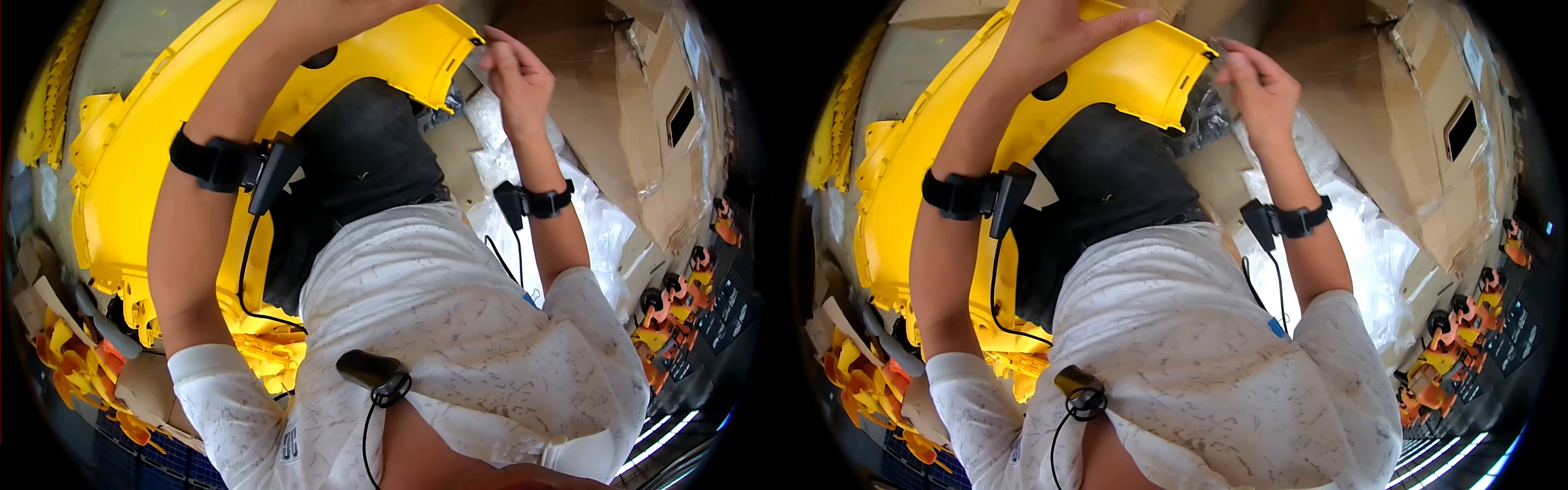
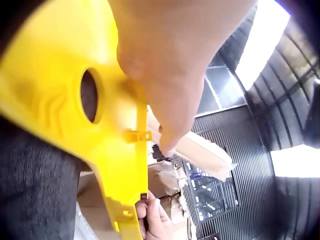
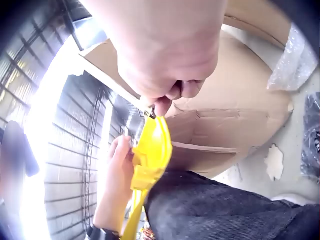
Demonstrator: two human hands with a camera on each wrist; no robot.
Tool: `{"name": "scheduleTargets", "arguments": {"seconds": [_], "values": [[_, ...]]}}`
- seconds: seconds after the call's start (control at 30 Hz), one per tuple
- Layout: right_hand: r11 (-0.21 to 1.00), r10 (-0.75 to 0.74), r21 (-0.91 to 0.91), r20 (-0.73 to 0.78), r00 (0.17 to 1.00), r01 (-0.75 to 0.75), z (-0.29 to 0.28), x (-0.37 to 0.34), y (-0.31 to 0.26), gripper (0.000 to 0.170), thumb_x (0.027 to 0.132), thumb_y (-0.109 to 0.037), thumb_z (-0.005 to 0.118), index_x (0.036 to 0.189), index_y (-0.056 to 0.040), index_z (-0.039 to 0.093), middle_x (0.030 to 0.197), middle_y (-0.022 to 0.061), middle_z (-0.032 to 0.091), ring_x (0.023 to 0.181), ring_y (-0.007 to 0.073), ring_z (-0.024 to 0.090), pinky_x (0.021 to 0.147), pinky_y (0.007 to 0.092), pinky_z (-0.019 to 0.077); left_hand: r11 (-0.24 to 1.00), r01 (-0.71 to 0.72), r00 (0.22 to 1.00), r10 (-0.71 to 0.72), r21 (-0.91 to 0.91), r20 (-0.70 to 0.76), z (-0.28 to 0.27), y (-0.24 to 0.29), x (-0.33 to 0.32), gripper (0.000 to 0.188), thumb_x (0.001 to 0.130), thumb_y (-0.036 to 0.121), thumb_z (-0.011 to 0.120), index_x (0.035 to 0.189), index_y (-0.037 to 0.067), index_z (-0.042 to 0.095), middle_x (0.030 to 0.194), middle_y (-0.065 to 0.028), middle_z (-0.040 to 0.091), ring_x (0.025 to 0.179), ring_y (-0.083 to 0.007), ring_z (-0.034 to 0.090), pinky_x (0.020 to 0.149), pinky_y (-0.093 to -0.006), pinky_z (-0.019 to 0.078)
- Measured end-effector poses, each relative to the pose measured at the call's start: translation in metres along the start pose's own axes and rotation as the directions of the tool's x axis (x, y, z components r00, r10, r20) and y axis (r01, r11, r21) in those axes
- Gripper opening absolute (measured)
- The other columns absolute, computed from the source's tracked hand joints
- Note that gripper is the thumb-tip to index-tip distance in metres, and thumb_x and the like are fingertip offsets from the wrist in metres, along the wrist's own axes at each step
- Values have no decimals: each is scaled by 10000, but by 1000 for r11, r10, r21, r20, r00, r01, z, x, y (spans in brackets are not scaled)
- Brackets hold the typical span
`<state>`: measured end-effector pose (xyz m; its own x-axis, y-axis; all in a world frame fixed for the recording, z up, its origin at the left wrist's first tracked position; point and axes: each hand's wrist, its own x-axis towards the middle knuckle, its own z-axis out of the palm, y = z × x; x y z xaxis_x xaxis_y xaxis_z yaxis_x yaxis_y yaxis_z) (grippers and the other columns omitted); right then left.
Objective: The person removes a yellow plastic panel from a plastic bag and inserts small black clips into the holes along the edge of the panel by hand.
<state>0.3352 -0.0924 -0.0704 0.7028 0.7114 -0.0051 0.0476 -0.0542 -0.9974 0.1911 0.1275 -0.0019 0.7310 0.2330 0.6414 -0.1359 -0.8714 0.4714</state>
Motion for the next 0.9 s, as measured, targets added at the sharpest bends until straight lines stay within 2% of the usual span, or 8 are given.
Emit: {"name": "scheduleTargets", "arguments": {"seconds": [0.1, 0.13, 0.17, 0.23, 0.3, 0.37, 0.5, 0.9], "values": [[956, 91, 288, -127, 988, -51, -14, -3, -16, 328, 1009, -248, 542, 1109, 47, 643, 653, -64, 425, 513, 16, 317, 452, 191, 231, 935, 312, 949, -315, -171, 10, -22, 34, 9, 370, 855, 329, 720, 1034, 40, 573, 848, -66, 528, 841, -210, 537, 775, -343, 445], [956, 78, 290, -120, 990, -40, -17, -6, -29, 322, 1012, -237, 534, 1102, 52, 641, 650, -63, 422, 515, 18, 316, 457, 192, 235, 579, 598, 778, -587, -554, 225, -31, 55, 13, 320, 950, 337, 626, 1060, 44, 563, 837, -30, 505, 810, -161, 520, 784, -318, 448], [956, 66, 294, -118, 991, -29, -16, -10, -42, 316, 1015, -226, 525, 1096, 57, 640, 648, -61, 419, 516, 19, 315, 462, 193, 240, 603, 593, 786, -576, -534, 224, -34, 54, 12, 320, 950, 337, 626, 1060, 44, 563, 837, -30, 505, 810, -161, 520, 784, -318, 448], [957, 30, 290, -64, 998, -11, -6, -17, -62, 301, 1011, -214, 531, 1081, 54, 648, 654, -56, 434, 526, 19, 343, 476, 191, 265, -143, 599, 598, -575, -788, 559, -34, 51, 3, 238, 1002, 271, 559, 1093, 50, 552, 834, -9, 523, 787, -132, 540, 767, -275, 461], [962, 0, 274, -21, 1000, 6, 4, -25, -80, 286, 1007, -202, 536, 1067, 51, 656, 660, -50, 449, 536, 19, 372, 490, 188, 289, -277, 563, 587, -529, -778, 613, -38, 67, 0, 238, 1007, 246, 549, 1133, 44, 536, 830, -2, 547, 825, -125, 567, 773, -259, 468], [999, -38, 9, 69, 997, 37, 26, -34, -97, 233, 986, -158, 560, 1043, 35, 678, 708, -41, 541, 572, 20, 430, 523, 193, 345, -510, 449, 592, -446, -734, 672, -36, 74, -10, 673, 967, 580, 450, 1222, -30, 570, 1172, -142, 632, 1076, -234, 620, 958, -303, 473], [928, -195, -307, 83, 977, 211, 45, -48, -109, 187, 861, -45, 689, 1047, -28, 701, 857, 19, 688, 657, 39, 549, 573, 190, 421, -571, 423, 571, -434, -703, 697, -30, 96, -21, 749, 1009, 581, 287, 1333, -69, 473, 1287, -165, 563, 1228, -278, 520, 1096, -360, 356], [821, -364, -344, 302, 881, 456, 27, -60, -84, 230, 832, -33, 703, 1060, -7, 704, 887, 111, 707, 710, 203, 676, 639, 279, 525, -485, 591, 475, -436, -644, 764, -23, 124, -41, 746, 1003, 603, 274, 1422, -4, 386, 1252, -150, 562, 1221, -251, 524, 1096, -391, 339]]}}
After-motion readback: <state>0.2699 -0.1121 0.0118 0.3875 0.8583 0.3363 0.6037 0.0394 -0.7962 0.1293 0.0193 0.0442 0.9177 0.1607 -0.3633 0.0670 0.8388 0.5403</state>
